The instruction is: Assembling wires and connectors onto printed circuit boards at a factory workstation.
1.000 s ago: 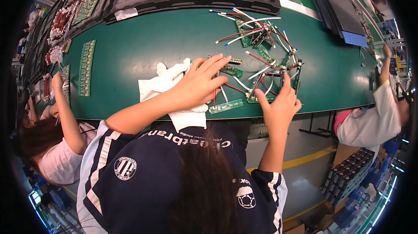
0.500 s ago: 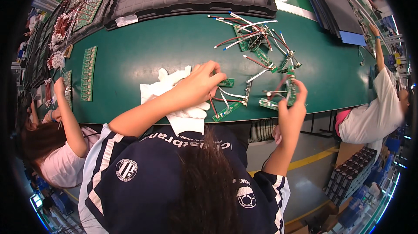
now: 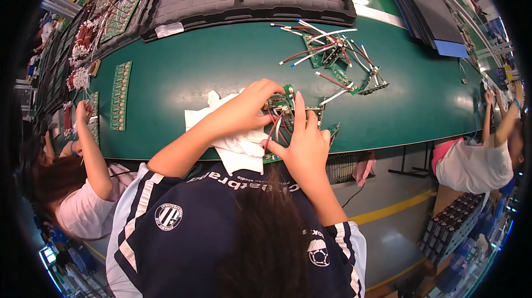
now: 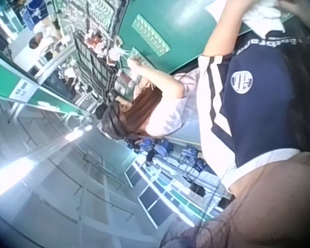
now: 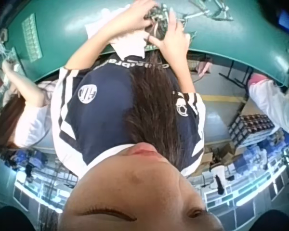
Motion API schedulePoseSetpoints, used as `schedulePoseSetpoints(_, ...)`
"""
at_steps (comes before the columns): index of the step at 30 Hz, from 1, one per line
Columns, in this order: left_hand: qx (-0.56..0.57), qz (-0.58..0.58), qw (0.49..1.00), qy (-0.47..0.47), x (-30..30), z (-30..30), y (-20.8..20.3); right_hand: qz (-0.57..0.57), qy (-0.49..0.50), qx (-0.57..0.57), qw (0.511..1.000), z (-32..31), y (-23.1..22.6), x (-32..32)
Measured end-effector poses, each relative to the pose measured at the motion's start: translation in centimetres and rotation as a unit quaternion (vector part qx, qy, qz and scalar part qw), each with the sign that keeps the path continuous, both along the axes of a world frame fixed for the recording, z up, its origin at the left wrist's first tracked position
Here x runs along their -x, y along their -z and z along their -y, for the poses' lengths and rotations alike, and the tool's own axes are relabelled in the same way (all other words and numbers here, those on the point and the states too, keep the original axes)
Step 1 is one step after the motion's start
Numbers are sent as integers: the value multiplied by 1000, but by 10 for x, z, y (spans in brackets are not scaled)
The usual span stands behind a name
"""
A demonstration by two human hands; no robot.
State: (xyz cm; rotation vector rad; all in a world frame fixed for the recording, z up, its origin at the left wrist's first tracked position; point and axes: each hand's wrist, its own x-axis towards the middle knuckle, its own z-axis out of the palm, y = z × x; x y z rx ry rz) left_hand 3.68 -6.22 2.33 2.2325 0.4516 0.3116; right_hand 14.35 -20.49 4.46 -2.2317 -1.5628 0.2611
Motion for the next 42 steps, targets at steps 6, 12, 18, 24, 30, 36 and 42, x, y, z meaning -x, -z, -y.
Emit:
schedulePoseSetpoints(6,46,48,995,-80,29,-29,-2,77,13,72,994,-4,11,-6)
schedulePoseSetpoints(12,56,100,979,-167,45,-34,12,-26,-1,49,998,2,-16,-27)
schedulePoseSetpoints(18,64,99,979,-168,46,-35,10,-388,31,33,920,46,-80,-86)
schedulePoseSetpoints(24,77,95,975,-183,50,-35,14,-298,190,-82,932,96,-79,-244)
schedulePoseSetpoints(30,55,81,981,-167,46,-35,14,280,285,-119,909,108,-33,-395)
schedulePoseSetpoints(36,97,105,972,-186,47,-36,17,219,301,-189,909,65,-22,-335)
schedulePoseSetpoints(42,45,85,972,-216,64,-32,-19,-21,258,-186,948,62,20,-224)
